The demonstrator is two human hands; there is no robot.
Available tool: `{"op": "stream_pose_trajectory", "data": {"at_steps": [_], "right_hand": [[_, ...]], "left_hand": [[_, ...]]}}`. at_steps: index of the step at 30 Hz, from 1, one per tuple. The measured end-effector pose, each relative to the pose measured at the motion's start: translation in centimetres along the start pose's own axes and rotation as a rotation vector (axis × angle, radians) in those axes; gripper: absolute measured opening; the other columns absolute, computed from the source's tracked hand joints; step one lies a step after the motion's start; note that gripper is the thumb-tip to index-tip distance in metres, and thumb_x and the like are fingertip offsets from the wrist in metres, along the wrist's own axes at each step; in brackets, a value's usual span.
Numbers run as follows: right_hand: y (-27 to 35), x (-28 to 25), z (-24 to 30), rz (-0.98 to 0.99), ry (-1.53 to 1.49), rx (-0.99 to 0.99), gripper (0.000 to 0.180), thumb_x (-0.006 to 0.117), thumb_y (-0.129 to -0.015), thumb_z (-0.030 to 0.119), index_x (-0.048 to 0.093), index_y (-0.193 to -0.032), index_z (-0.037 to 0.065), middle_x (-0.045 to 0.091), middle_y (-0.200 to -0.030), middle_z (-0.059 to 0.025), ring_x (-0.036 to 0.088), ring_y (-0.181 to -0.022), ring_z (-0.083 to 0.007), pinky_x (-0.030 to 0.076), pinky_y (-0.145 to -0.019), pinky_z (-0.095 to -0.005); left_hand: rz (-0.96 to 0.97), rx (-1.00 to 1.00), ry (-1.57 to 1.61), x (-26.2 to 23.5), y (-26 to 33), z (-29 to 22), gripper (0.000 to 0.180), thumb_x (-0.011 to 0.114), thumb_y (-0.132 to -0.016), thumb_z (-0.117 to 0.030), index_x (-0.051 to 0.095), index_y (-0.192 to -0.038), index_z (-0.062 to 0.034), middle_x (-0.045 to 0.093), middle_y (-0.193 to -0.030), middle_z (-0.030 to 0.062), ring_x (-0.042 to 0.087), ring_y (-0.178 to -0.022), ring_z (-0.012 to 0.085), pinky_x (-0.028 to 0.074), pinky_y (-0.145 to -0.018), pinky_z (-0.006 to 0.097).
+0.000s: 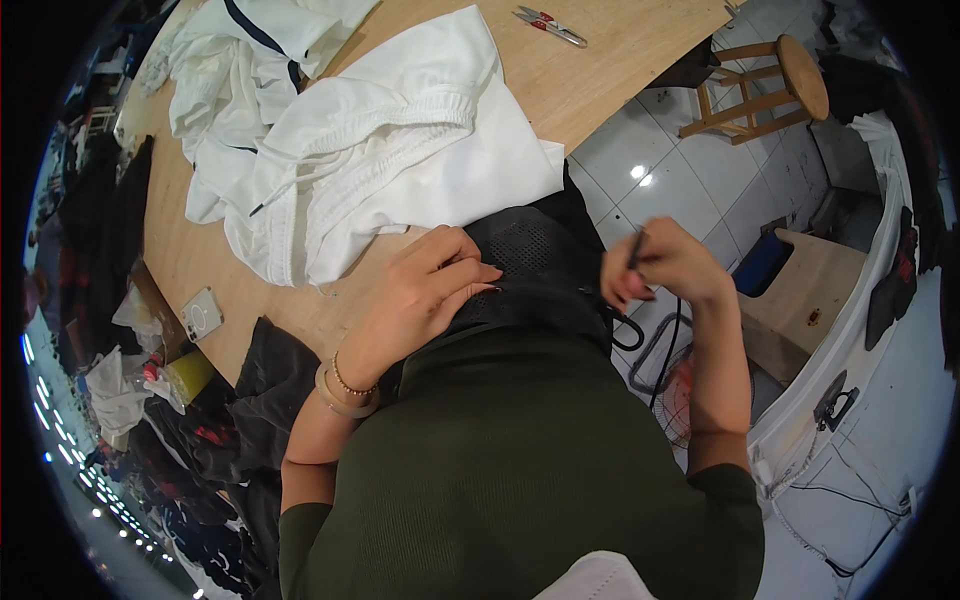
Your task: Trimming excess threads from white athletic garments using thread snips.
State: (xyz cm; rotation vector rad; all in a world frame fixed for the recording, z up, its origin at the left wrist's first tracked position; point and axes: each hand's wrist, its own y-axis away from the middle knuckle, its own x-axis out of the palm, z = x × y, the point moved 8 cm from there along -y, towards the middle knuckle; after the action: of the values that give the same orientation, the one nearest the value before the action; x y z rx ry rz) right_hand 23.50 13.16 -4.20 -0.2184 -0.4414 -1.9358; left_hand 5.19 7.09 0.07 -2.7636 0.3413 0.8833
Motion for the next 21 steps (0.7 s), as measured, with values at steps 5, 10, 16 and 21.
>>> {"op": "stream_pose_trajectory", "data": {"at_steps": [5, 10, 16, 21], "right_hand": [[6.1, -0.4, -3.4, -0.145, -0.14, 0.255, 0.013, 0.067, -0.069, 0.005, 0.059, -0.062, -0.005, 0.064, -0.067, -0.0123, 0.063, -0.066, -0.0188, 0.042, -0.053, -0.0249], [6.3, 0.6, -2.1, -0.053, -0.043, 0.232, 0.007, 0.063, -0.073, -0.005, 0.068, -0.079, -0.004, 0.068, -0.079, -0.0087, 0.049, -0.056, -0.0042, 0.033, -0.045, -0.017], [-1.7, 0.5, 2.9, -0.132, 0.075, -0.109, 0.004, 0.061, -0.075, -0.003, 0.064, -0.077, -0.002, 0.065, -0.071, -0.0049, 0.058, -0.061, -0.0071, 0.04, -0.051, -0.0195], [-11.3, 4.4, 4.0, 0.049, 0.16, -0.272, 0.003, 0.06, -0.076, -0.004, 0.061, -0.074, -0.003, 0.057, -0.079, -0.005, 0.056, -0.072, -0.011, 0.044, -0.067, -0.0235]], "left_hand": [[0.082, 0.044, 0.019, 1.7, -0.1, -1.3, 0.011, 0.071, -0.072, -0.002, 0.066, -0.082, -0.0022, 0.05, -0.078, 0.0068, 0.053, -0.071, 0.0216, 0.044, -0.061, 0.033], [0.096, 0.079, -0.004, 1.7, -0.2, -1.7, 0.011, 0.072, -0.072, -0.004, 0.067, -0.082, -0.0029, 0.05, -0.075, 0.0067, 0.053, -0.069, 0.0211, 0.044, -0.059, 0.032], [0.025, 0.052, 0.028, 1.6, -1.3, -1.6, 0.013, 0.073, -0.072, -0.004, 0.067, -0.084, -0.0021, 0.052, -0.077, 0.0071, 0.055, -0.071, 0.0221, 0.045, -0.061, 0.032], [-0.119, -0.123, 0.132, 0.3, 0.4, 1.2, 0.014, 0.072, -0.072, 0.001, 0.067, -0.086, 0.0001, 0.058, -0.083, 0.0069, 0.056, -0.071, 0.0198, 0.046, -0.063, 0.031]]}}
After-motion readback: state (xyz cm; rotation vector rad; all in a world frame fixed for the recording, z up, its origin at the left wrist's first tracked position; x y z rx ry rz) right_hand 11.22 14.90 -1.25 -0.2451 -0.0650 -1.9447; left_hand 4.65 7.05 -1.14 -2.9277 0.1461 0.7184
